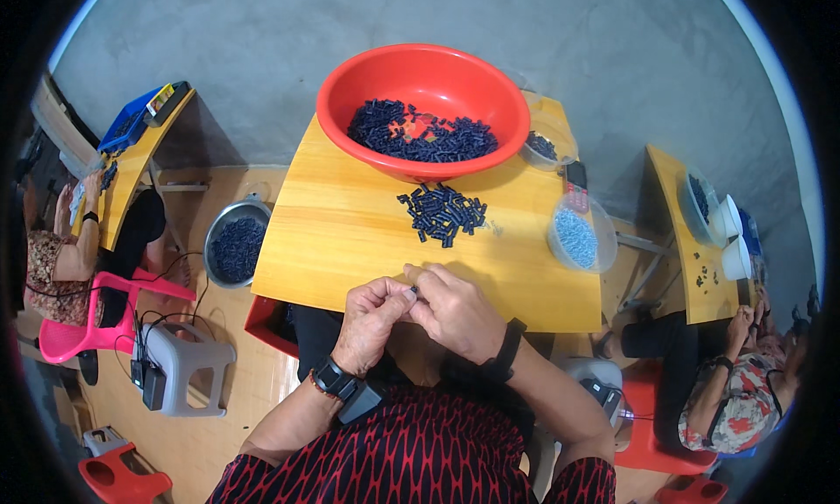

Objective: Manually assembling small black plastic components by hand at a workstation.

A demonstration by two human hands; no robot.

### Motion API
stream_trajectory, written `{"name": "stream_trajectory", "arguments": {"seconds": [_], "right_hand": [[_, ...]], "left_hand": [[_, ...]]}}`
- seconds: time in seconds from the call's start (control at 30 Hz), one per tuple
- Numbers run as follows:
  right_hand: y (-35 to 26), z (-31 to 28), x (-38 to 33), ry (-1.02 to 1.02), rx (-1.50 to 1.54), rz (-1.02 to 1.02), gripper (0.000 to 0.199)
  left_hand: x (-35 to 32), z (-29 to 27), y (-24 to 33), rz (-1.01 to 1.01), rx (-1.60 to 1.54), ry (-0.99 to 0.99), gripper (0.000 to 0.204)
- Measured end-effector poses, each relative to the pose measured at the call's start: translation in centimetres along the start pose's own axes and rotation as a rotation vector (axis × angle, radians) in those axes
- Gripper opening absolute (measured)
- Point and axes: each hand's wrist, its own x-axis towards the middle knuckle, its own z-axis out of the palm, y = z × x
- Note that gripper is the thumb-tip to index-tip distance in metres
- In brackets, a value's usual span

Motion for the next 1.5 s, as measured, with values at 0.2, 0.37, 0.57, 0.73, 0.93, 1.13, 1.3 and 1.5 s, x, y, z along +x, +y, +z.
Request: {"name": "stream_trajectory", "arguments": {"seconds": [0.2,0.37,0.57,0.73,0.93,1.13,1.3,1.5], "right_hand": [[1.0,-0.3,0.1,-0.083,0.017,-0.031,0.03],[1.3,0.7,-0.3,-0.065,-0.115,-0.096,0.032],[0.7,1.2,-0.8,-0.1,-0.253,-0.071,0.036],[1.2,1.3,-1.1,-0.096,-0.276,-0.09,0.038],[0.5,-0.5,-1.8,-0.035,0.32,0.191,0.045],[5.8,-2.8,-5.2,0.123,0.351,0.42,0.028],[7.3,-2.9,-7.5,0.222,0.366,0.444,0.016],[6.2,-2.8,-6.9,0.256,0.244,0.29,0.011]], "left_hand": [[0.0,0.1,-0.5,0.032,0.038,0.03,0.012],[0.1,0.0,-0.8,0.057,0.101,0.068,0.01],[0.0,0.0,-0.9,0.078,0.18,0.091,0.008],[0.1,0.0,-0.9,0.108,0.204,0.089,0.008],[0.1,0.0,-0.4,0.066,-0.087,0.051,0.007],[-0.4,-1.2,3.1,0.456,0.134,0.349,0.005],[-3.3,-7.0,4.9,0.786,0.266,0.759,0.009],[-6.7,-14.4,1.7,0.61,0.312,1.029,0.015]]}}
